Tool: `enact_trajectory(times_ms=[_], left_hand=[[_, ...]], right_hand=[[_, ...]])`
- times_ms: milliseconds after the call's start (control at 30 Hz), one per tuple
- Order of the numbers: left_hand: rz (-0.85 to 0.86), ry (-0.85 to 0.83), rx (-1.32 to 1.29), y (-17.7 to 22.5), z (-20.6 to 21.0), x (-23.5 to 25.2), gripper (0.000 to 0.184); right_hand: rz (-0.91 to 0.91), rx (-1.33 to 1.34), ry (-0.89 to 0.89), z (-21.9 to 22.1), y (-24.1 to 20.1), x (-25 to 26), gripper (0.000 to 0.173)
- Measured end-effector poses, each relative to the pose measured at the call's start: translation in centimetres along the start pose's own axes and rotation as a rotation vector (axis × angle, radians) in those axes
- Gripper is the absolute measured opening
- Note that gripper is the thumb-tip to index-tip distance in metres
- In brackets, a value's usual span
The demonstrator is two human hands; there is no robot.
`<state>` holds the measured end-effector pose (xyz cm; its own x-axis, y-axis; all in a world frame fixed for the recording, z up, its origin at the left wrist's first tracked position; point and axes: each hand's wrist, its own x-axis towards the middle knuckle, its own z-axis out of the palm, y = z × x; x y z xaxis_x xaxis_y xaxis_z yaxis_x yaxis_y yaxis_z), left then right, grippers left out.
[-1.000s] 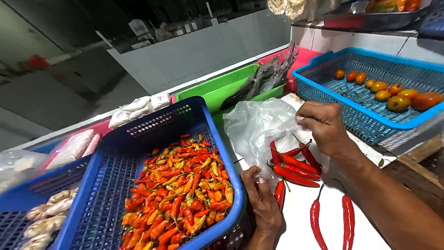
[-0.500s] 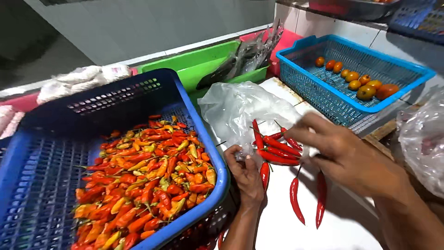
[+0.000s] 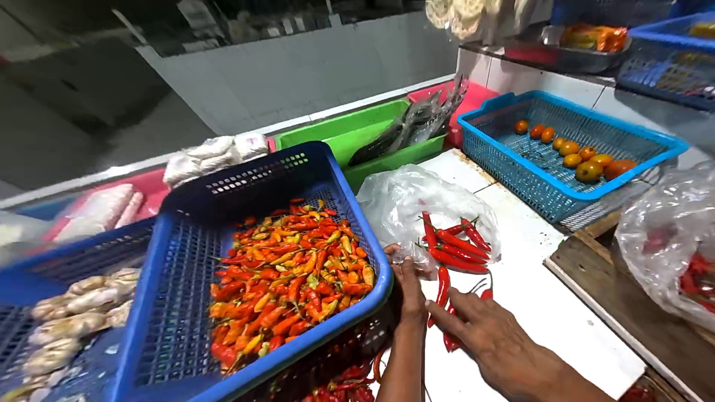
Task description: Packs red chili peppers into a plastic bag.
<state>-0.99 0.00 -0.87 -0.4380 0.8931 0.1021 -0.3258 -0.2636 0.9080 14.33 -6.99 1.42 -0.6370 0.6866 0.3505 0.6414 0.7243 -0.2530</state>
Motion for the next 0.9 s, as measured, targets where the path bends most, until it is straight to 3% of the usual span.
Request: enact_trajectory(times_ms=[200, 333, 433, 533, 633, 700, 833, 900], left_hand=[[-0.076, 0.039, 0.035, 0.6, 0.8, -0.2, 0.025], [-0.061, 0.012, 0.052, 0.5, 0.9, -0.6, 0.019], [-0.033, 0.016, 0.056, 0.3, 1.2, -0.4, 0.053], [-0.057, 0.053, 0.002, 0.2, 1.6, -0.4, 0.057], [0.004, 0.04, -0.008, -0.4, 1.4, -0.1, 0.055], [0.046, 0.03, -0.002, -1.0, 1.3, 0.2, 0.054], [0.05, 0.033, 0.014, -0.9, 1.4, -0.2, 0.052], [0.039, 0.041, 0.009, -0.6, 1.4, -0.2, 0.052]], right_hand=[[0.138, -0.069, -0.244, -0.6, -1.2, 3.6, 0.043], [0.083, -0.116, -0.144, 0.0, -0.9, 2.7, 0.028], [0.007, -0.165, -0.03, 0.5, -0.1, 1.0, 0.02], [-0.08, -0.176, 0.144, 0.4, 1.0, -0.4, 0.005], [-0.033, 0.01, 0.355, -0.2, 2.3, -0.9, 0.018], [0.038, 0.089, 0.386, -0.6, 3.2, -1.0, 0.018], [0.136, -0.034, 0.208, -0.4, 3.2, -1.4, 0.014], [0.1, -0.055, 0.114, -0.1, 2.5, -1.6, 0.023]])
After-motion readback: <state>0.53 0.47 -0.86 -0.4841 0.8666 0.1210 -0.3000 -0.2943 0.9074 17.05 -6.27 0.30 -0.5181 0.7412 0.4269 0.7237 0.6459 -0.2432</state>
